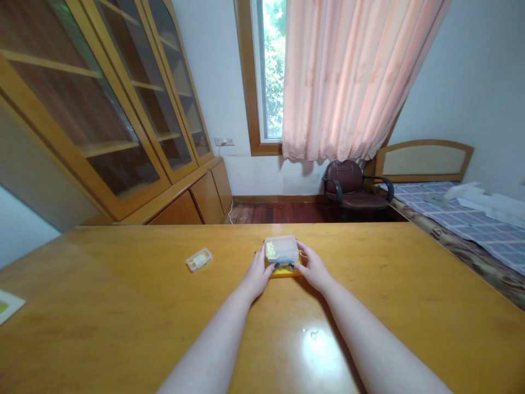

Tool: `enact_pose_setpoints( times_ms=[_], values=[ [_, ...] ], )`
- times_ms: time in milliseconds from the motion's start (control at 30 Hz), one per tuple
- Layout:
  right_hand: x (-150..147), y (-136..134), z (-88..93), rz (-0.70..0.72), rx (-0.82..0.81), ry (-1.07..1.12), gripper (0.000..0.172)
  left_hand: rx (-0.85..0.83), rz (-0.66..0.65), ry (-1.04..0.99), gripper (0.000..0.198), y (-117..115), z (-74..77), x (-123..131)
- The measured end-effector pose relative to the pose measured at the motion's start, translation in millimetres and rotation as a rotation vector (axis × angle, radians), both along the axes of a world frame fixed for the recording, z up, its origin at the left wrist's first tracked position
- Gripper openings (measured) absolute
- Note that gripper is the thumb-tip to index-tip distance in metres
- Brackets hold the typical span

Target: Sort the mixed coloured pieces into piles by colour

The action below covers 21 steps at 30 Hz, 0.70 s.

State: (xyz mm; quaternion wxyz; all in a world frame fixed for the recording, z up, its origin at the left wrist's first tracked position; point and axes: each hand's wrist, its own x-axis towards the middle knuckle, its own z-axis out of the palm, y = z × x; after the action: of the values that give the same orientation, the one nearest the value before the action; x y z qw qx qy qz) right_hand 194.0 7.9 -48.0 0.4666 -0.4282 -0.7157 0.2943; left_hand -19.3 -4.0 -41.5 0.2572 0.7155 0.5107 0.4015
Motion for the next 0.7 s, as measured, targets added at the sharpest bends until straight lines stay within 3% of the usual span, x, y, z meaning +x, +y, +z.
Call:
enact_pose_setpoints(
  times_ms=[167, 233, 300, 367, 433, 533, 700],
  values=[
    [2, 0, -3.4, 0.019, -0.043, 0.077, 0.064, -0.013, 0.000, 0.106, 0.083, -1, 11.5, -26],
    [3, 0, -4.3, -0.004, -0.058, 0.144, 0.058, 0.073, 0.098, 0.137, 0.074, -1, 18.1, -41],
    [4, 1, -4.9, -0.036, -0.058, 0.198, 0.054, 0.094, 0.412, 0.298, 0.071, 0, 22.7, -58],
    [4, 1, -5.2, -0.061, -0.051, 0.218, 0.053, -0.038, 0.792, 0.430, 0.077, 1, 23.4, -75],
    [4, 2, -5.4, -0.070, -0.049, 0.215, 0.053, -0.215, 0.978, 0.506, 0.081, 2, 21.1, -91],
    [4, 2, -5.6, -0.076, -0.042, 0.207, 0.051, -0.347, 1.021, 0.556, 0.076, 3, 17.2, -111],
    [3, 3, -6.0, -0.108, -0.046, 0.219, 0.051, -0.378, 1.024, 0.548, 0.064, 3, 20.5, -120]
  ],
)
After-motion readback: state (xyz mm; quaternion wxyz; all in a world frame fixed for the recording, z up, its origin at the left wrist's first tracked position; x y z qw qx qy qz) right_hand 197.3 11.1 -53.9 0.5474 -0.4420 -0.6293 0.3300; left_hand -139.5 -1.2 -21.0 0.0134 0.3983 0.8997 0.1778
